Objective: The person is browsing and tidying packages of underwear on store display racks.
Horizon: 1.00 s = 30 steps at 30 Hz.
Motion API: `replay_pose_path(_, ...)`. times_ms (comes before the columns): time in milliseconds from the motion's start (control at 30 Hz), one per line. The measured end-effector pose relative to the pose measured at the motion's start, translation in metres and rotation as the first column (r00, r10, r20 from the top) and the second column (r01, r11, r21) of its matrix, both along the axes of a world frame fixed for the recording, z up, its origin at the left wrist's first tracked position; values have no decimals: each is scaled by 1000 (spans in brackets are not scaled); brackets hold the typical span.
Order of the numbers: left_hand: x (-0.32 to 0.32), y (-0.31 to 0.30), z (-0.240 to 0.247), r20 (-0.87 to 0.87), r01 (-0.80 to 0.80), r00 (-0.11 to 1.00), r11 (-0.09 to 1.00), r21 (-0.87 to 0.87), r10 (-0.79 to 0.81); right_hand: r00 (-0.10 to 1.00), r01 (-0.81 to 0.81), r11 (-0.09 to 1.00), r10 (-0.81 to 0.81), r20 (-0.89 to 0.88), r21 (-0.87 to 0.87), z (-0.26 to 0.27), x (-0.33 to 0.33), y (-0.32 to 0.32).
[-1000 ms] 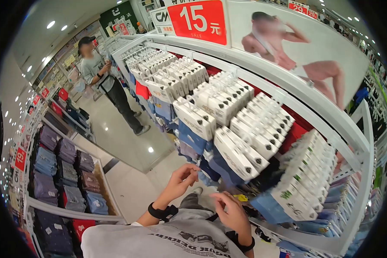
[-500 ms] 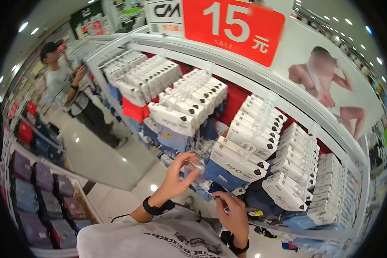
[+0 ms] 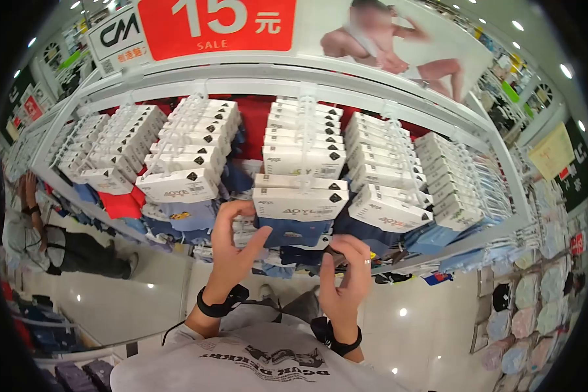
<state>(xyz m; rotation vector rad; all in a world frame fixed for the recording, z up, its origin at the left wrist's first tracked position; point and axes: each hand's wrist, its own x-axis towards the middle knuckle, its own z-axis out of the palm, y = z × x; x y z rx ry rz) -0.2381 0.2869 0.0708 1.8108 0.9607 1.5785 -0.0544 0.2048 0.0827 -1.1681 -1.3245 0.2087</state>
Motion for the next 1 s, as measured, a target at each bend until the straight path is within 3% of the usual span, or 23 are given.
replay_pose_path(67, 2, 3, 2, 20, -41, 999, 999, -16, 42, 992, 81, 995, -85, 90, 50, 7, -6, 6)
replay_pose_path(267, 8, 8, 14, 58, -70, 996, 996, -46, 73, 990, -103, 991, 94, -105, -88, 2, -19, 15)
replay_pose_path(467, 10, 9, 23, 42, -46, 998, 994, -100, 51, 978, -79, 997, 75, -195, -13, 8, -27, 42)
replay_pose_path(600, 10, -1, 20, -1, -57, 998, 989, 135, 57, 973, -64, 998, 57, -224, -22, 12, -35, 23)
replay_pose_path(733, 5, -12, 31, 133, 108, 984, 991, 84, -118, 978, 204, 979, -203, 51, -5, 28, -36, -7)
replay_pose_path(767, 1, -13, 29, 170, 168, 970, 984, 57, -176, 991, 129, 992, -129, -25, -13, 25, -31, -14)
replay_pose_path(867, -12, -21, 36, 5, 253, 968, 967, -33, -253, 970, -218, 968, 201, -136, -121, 24, -11, -30)
replay_pose_path(900, -12, -19, 35, -6, 320, 947, 947, -18, -320, 938, -288, 939, 238, -252, -187, 28, -10, -34)
replay_pose_path(1000, -18, -18, 32, -98, 419, 900, 904, -78, -426, 850, -504, 725, 319, -419, -470, 28, -1, -34)
